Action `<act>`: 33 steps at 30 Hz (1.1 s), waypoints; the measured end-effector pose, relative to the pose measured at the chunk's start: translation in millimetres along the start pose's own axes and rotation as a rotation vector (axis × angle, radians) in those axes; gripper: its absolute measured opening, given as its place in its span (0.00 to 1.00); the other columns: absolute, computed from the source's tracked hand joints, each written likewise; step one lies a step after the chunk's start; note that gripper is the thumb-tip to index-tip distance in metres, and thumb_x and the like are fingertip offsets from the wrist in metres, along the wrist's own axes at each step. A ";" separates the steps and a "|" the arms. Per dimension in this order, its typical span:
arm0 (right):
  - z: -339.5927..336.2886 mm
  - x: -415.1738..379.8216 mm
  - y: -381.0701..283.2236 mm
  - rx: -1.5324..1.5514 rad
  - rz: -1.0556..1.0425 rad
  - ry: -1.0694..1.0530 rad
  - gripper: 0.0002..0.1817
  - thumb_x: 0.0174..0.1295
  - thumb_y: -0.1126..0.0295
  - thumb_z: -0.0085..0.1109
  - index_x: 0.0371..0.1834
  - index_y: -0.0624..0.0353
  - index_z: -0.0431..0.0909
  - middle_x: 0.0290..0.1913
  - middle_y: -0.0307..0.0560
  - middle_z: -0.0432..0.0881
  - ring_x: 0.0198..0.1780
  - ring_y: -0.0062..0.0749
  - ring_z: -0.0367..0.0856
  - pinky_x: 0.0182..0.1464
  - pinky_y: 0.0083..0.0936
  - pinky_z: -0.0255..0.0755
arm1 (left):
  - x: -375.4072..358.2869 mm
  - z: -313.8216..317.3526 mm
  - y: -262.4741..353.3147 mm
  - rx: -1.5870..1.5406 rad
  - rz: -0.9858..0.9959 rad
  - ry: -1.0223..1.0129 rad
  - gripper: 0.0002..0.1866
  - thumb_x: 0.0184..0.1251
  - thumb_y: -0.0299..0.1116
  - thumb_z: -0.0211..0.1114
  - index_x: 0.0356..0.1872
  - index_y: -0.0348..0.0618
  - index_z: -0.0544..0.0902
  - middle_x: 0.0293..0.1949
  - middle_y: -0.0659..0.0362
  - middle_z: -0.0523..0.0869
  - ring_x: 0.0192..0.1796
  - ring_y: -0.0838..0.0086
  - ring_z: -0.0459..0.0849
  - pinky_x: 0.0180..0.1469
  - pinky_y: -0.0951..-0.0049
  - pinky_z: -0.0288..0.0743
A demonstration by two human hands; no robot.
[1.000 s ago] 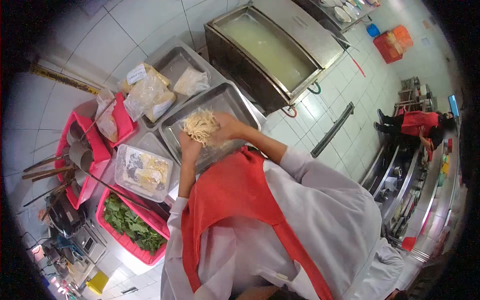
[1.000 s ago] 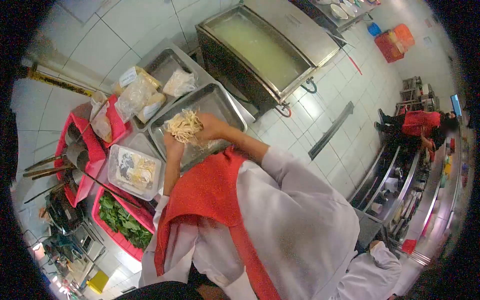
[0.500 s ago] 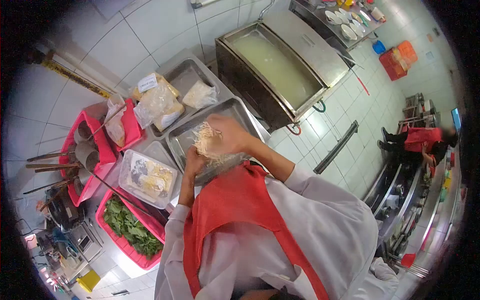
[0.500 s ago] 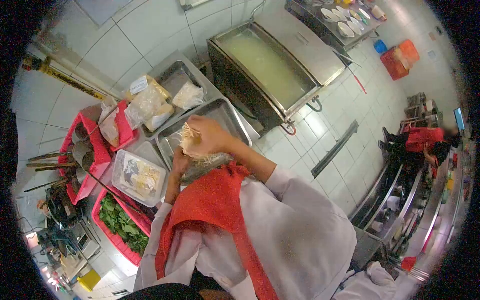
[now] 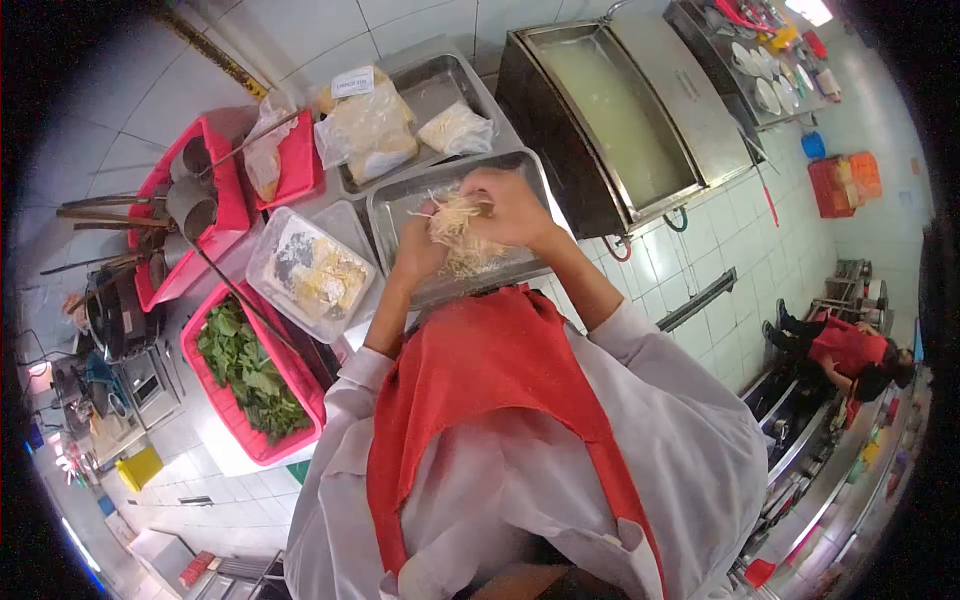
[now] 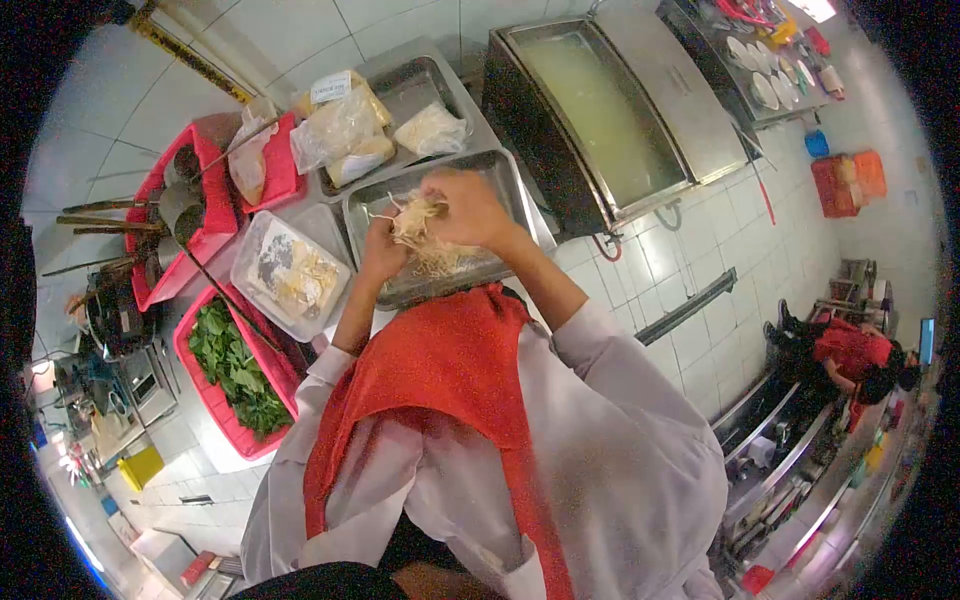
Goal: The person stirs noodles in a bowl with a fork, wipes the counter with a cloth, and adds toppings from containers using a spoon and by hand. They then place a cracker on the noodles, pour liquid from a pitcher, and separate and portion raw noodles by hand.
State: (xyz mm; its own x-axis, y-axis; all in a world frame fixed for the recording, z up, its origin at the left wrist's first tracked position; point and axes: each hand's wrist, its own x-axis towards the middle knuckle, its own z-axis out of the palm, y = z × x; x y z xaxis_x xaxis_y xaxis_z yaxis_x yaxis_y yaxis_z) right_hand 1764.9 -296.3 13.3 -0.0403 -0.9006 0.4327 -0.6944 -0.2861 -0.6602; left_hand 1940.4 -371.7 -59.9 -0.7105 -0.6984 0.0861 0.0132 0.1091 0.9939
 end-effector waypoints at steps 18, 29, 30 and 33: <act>-4.0 -31.3 37.9 0.065 0.255 -0.296 0.18 0.38 0.61 0.65 0.29 0.64 0.78 0.30 0.58 0.77 0.38 0.53 0.78 0.40 0.38 0.71 | -9.7 -42.5 -0.4 0.872 -0.052 -0.155 0.19 0.49 0.29 0.67 0.46 0.40 0.78 0.44 0.51 0.79 0.48 0.61 0.79 0.52 0.63 0.72; 68.4 -72.0 56.1 -0.360 0.648 -0.286 0.28 0.38 0.52 0.70 0.38 0.59 0.77 0.36 0.54 0.80 0.42 0.49 0.81 0.45 0.40 0.74 | -12.4 23.6 -36.1 0.596 -0.118 -0.142 0.29 0.48 0.32 0.70 0.55 0.42 0.72 0.49 0.49 0.77 0.57 0.58 0.73 0.55 0.61 0.69; 38.9 -59.3 41.2 -0.272 0.539 -0.254 0.25 0.38 0.54 0.70 0.35 0.60 0.77 0.34 0.53 0.79 0.39 0.46 0.81 0.41 0.39 0.73 | -7.9 15.7 -11.7 0.528 -0.261 -0.119 0.31 0.48 0.32 0.70 0.56 0.43 0.71 0.47 0.51 0.78 0.54 0.60 0.75 0.55 0.62 0.70; -11.9 -26.5 14.4 -0.053 0.347 -0.188 0.18 0.39 0.61 0.70 0.28 0.61 0.75 0.29 0.50 0.77 0.31 0.36 0.78 0.32 0.33 0.71 | 6.7 10.4 29.6 0.397 -0.168 -0.098 0.32 0.48 0.32 0.71 0.57 0.45 0.71 0.47 0.54 0.79 0.52 0.64 0.78 0.56 0.65 0.70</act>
State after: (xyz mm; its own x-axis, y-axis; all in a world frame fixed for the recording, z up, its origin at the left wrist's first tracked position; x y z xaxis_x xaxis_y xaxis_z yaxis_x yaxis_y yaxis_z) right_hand 1747.4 -272.7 -0.4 -0.1507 -0.9864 0.0662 -0.6988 0.0589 -0.7129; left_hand 1928.8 -365.8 -30.6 -0.7434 -0.6613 -0.1004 -0.3661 0.2767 0.8885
